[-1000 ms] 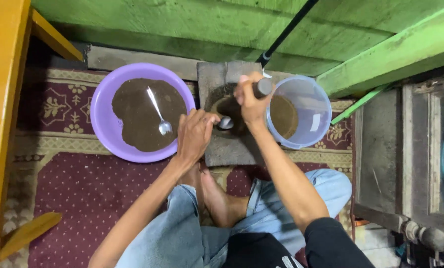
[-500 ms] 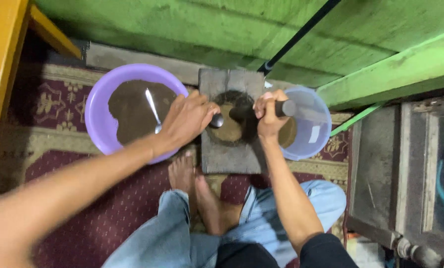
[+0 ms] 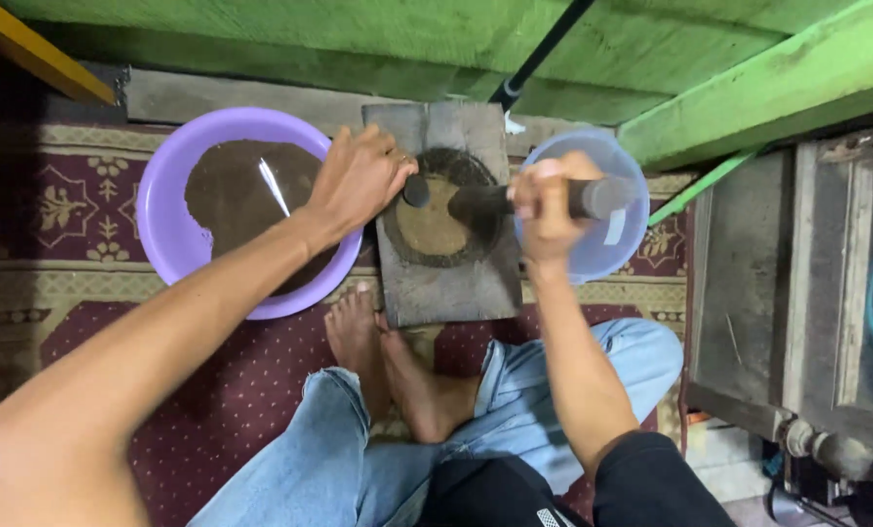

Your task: The person sits on the floor and uses a pestle to grind a brown substance on a stone slab. They use a spoon to transfer the ground material from the slab into a purple bowl and a clear plastic container.

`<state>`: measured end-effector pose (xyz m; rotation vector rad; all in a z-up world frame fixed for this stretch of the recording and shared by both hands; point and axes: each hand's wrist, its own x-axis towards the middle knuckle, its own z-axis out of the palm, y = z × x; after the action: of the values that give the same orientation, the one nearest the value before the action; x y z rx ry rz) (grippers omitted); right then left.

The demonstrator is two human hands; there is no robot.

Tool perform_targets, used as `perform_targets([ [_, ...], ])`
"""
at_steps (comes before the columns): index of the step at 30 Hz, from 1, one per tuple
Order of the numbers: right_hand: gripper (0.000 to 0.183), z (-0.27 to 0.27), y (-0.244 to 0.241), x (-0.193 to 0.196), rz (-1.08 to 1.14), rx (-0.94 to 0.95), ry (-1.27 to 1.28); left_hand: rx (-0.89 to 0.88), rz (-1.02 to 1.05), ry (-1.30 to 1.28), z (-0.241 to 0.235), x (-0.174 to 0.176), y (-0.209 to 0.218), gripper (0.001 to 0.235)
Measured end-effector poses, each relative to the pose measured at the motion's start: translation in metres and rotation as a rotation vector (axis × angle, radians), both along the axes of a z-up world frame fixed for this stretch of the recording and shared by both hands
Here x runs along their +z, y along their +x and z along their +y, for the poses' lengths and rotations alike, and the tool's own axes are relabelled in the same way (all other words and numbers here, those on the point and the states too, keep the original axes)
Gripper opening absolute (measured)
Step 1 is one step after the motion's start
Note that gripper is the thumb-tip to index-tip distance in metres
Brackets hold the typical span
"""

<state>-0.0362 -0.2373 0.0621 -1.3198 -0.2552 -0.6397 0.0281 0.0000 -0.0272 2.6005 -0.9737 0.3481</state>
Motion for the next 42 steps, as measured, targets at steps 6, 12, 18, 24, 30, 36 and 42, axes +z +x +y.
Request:
perform_targets([
  [6, 0.040, 0.024, 0.010, -0.002, 0.093, -0.005, -0.020, 0.109, 0.276, -0.297, -0.003, 0.044, 0.002, 0.045],
  [12, 0.034, 0.016, -0.016, 0.053, 0.035, 0.066, 0.001, 0.010, 0.146, -0.132, 0.001, -0.001, 0.010, 0.039],
  [18, 0.030, 0.013, -0.019, -0.016, -0.033, -0.075, -0.084, 0.032, 0.130, -0.098, 0.001, 0.006, 0.006, 0.038],
  [24, 0.038, 0.009, -0.018, -0.009, 0.088, 0.045, -0.022, -0.017, -0.083, -0.070, -0.007, 0.031, -0.015, 0.031],
  [30, 0.033, -0.005, -0.049, 0.049, 0.156, 0.092, 0.050, 0.070, 0.222, -0.367, 0.001, 0.022, -0.011, 0.029],
  [36, 0.035, -0.013, -0.048, 0.015, 0.079, 0.103, 0.068, -0.047, -0.161, -0.132, 0.005, -0.017, 0.002, 0.037],
  [42, 0.038, 0.001, -0.033, -0.021, 0.108, 0.036, 0.028, -0.046, -0.181, -0.166, -0.011, 0.016, -0.006, 0.038],
])
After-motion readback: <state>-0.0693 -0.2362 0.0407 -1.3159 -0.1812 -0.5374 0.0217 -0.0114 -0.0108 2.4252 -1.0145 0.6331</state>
